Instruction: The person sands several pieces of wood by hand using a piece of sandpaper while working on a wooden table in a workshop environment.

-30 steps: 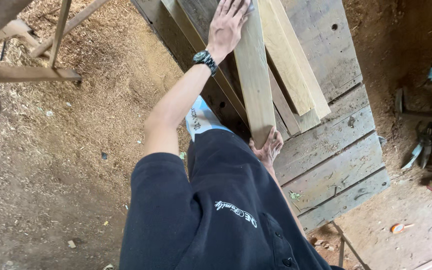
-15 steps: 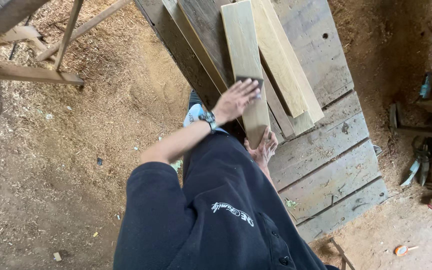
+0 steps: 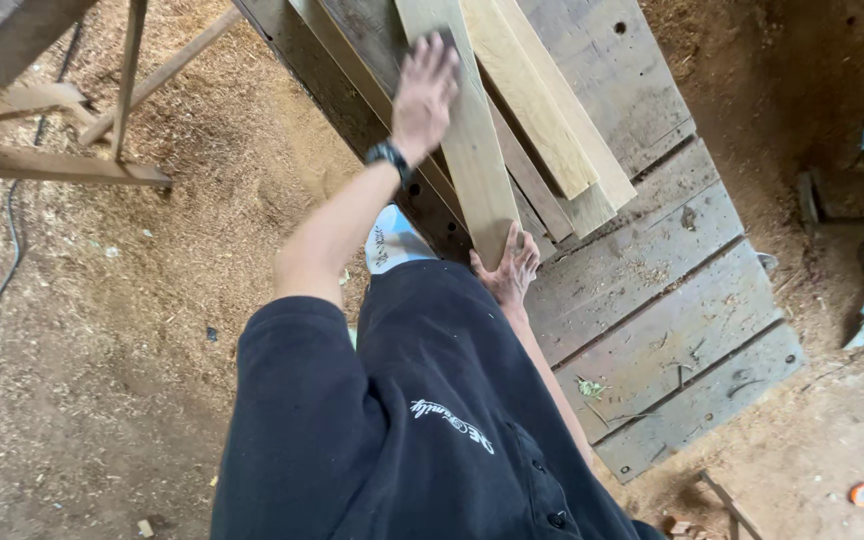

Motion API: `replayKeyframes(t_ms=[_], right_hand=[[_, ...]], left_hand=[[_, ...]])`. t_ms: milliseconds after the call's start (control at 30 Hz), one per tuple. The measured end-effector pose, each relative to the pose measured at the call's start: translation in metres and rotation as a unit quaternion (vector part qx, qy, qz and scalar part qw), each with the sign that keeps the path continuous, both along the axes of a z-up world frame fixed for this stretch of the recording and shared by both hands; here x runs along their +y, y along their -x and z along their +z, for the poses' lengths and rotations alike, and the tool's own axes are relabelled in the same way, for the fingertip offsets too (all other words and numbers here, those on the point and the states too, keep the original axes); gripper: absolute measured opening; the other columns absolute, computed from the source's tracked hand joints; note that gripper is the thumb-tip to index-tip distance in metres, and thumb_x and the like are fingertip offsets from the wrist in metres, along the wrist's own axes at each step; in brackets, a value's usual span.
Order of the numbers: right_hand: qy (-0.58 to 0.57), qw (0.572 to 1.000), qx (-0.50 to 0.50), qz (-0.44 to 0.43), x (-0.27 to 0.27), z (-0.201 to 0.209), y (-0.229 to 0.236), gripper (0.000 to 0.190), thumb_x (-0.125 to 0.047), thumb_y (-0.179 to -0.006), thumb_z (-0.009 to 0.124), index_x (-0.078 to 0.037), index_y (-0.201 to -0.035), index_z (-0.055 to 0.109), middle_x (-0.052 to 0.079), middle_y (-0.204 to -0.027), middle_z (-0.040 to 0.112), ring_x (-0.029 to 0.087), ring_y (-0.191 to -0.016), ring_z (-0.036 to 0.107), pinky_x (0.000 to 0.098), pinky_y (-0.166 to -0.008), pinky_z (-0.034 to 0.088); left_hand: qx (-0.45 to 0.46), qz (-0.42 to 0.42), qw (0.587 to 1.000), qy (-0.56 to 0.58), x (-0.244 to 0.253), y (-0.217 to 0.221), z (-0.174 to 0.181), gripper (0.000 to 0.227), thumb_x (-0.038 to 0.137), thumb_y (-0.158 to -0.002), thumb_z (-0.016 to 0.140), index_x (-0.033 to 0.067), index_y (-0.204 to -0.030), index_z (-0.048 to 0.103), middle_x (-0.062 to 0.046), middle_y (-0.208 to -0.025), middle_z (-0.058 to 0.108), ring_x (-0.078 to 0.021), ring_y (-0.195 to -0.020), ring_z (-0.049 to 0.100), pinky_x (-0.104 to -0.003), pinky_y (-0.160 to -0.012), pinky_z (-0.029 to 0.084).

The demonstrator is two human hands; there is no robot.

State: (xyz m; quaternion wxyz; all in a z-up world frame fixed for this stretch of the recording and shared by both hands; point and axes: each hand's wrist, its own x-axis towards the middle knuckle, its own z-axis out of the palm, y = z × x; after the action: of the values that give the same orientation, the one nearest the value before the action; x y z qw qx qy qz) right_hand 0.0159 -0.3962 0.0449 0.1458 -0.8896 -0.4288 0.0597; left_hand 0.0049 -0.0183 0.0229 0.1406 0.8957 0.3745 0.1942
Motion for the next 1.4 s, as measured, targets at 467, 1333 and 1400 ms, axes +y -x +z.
replayKeyframes(t_ms=[467, 1333, 1400], right_hand=[[-0.004, 1.000, 0.016, 0.021, -0.002, 0.001, -0.007, 0.105, -0.066, -0.089, 0.070, -0.009, -0.165, 0.026, 0.025, -0.150, 0.033, 0.042, -0.136, 0.034, 0.0578, -0.115, 0.030], [-0.015, 0.999, -0.028, 0.027, 0.010, 0.010, 0.001, 0.100, -0.053, -0.088, 0.075, -0.004, -0.163, 0.031, 0.024, -0.166, 0.030, 0.041, -0.155, 0.030, 0.0551, -0.128, 0.026], [-0.008, 0.999, -0.027, 0.024, 0.010, 0.012, 0.001, 0.100, -0.053, -0.087, 0.075, -0.005, -0.163, 0.031, 0.024, -0.166, 0.030, 0.040, -0.155, 0.030, 0.0551, -0.128, 0.026]], left_hand=[[0.012, -0.009, 0.997, 0.072, -0.050, 0.029, -0.012, 0.053, 0.039, -0.112, 0.029, 0.0208, -0.162, 0.034, -0.002, -0.172, 0.025, -0.0175, -0.160, 0.019, -0.041, -0.132, 0.006], [-0.032, -0.134, 0.989, -0.044, 0.078, 0.003, -0.013, 0.046, 0.016, -0.107, 0.052, 0.0178, -0.152, 0.055, -0.011, -0.158, 0.047, -0.0284, -0.148, 0.039, -0.042, -0.123, 0.027], [-0.031, -0.102, 0.994, 0.004, 0.094, -0.007, -0.008, 0.042, 0.023, -0.109, 0.051, 0.0196, -0.151, 0.054, -0.010, -0.159, 0.046, -0.0277, -0.149, 0.037, -0.043, -0.125, 0.026]])
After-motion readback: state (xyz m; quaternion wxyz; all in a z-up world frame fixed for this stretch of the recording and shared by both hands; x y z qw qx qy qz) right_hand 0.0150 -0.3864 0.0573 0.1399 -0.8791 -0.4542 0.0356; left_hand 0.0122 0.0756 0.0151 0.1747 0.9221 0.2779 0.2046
